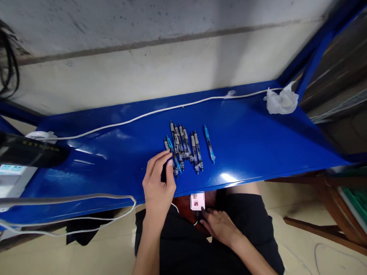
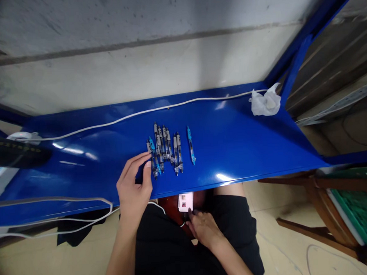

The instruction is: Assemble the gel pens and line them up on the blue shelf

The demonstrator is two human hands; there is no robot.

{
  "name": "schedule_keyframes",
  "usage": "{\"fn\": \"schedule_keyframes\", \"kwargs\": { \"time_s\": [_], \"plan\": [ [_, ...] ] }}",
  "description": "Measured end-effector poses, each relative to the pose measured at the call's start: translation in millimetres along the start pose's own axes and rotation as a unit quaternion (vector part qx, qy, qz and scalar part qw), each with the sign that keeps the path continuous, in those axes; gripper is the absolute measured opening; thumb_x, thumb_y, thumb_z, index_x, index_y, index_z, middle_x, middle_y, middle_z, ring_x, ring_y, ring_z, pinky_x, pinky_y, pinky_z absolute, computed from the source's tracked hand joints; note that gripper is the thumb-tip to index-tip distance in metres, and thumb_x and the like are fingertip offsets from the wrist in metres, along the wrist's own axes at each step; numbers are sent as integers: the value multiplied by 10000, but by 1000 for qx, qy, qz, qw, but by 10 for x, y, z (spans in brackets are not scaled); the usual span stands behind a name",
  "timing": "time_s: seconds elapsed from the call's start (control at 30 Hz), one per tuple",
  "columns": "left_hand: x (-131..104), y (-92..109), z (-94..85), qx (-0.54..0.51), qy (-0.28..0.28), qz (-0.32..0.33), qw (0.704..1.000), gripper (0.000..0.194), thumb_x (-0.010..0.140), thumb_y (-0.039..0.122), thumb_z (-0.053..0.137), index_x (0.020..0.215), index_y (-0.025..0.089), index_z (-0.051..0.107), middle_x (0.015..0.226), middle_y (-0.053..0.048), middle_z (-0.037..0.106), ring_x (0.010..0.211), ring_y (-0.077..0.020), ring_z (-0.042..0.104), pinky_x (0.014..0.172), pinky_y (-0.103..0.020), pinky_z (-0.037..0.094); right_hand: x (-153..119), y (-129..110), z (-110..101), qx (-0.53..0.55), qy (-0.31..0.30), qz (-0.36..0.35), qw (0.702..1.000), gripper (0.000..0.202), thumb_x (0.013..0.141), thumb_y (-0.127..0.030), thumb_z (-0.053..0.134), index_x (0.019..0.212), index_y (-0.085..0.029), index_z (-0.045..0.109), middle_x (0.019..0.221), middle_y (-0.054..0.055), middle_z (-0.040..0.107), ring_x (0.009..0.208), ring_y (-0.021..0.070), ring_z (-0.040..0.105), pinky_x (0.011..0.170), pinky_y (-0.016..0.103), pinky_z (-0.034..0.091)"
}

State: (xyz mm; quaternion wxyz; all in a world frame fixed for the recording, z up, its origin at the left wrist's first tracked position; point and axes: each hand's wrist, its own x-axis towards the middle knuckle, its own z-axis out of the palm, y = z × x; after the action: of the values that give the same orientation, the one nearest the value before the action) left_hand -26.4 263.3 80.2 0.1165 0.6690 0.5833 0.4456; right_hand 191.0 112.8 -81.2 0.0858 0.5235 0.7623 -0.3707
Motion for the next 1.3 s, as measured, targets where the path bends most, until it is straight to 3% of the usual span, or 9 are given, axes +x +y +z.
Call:
{"fn": "schedule_keyframes", "kwargs": {
  "time_s": [0.1, 0.27, 0.57, 0.87, 1.13, 1.3],
  "plan": [
    [10, -16, -5, 4, 8, -26, 1000, 212, 1080, 243, 632, 1245, 255, 765, 1287, -79, 769, 1225, -256, 735, 1075, -469, 621, -50, -23, 3, -9, -15, 3, 1000, 453, 1115, -343, 512, 1502, -162, 662, 1291, 172, 789, 1149, 334, 776, 954, 406, 588],
    [3, -38, 19, 22, -8, -5, 1000, 234, 1073, 252, 640, 1279, 266, 750, 1306, -84, 757, 1233, -267, 726, 1076, -489, 615, -57, -43, 5, -17, -29, 14, 999, 531, 1105, -345, 524, 1582, -123, 597, 1356, 214, 763, 1252, 374, 738, 1053, 480, 575],
    [0, -42, 31, 26, -29, 2, 999, 229, 1077, 252, 635, 1278, 273, 743, 1308, -84, 752, 1241, -267, 724, 1066, -490, 618, -43, -98, -86, -23, -70, 24, 997, 553, 1099, -333, 510, 1612, -134, 566, 1392, 221, 746, 1300, 379, 711, 1096, 480, 550],
    [1, -31, 30, 30, -28, 2, 999, 226, 1082, 264, 624, 1276, 279, 739, 1303, -85, 759, 1236, -276, 726, 1081, -520, 597, -37, -91, -58, -19, -72, 32, 997, 566, 1094, -326, 509, 1621, -127, 558, 1410, 227, 738, 1324, 389, 698, 1127, 504, 529],
    [-4, -31, 35, 46, -17, -19, 999, 215, 1062, 296, 665, 1264, 280, 738, 1307, -83, 750, 1231, -292, 721, 1085, -520, 555, -6, -32, 31, -10, -33, 23, 999, 569, 1093, -330, 525, 1630, -141, 548, 1384, 234, 746, 1256, 364, 731, 1041, 450, 558],
    [24, -28, 31, 94, -19, -65, 993, 285, 1027, 309, 676, 1309, 294, 715, 1316, -96, 717, 1056, -280, 734, 1059, -548, 512, 70, -2, 81, -8, -17, 23, 1000, 639, 1103, -336, 512, 1708, -146, 426, 1313, 226, 767, 1126, 335, 776, 912, 395, 566]
  ]
}}
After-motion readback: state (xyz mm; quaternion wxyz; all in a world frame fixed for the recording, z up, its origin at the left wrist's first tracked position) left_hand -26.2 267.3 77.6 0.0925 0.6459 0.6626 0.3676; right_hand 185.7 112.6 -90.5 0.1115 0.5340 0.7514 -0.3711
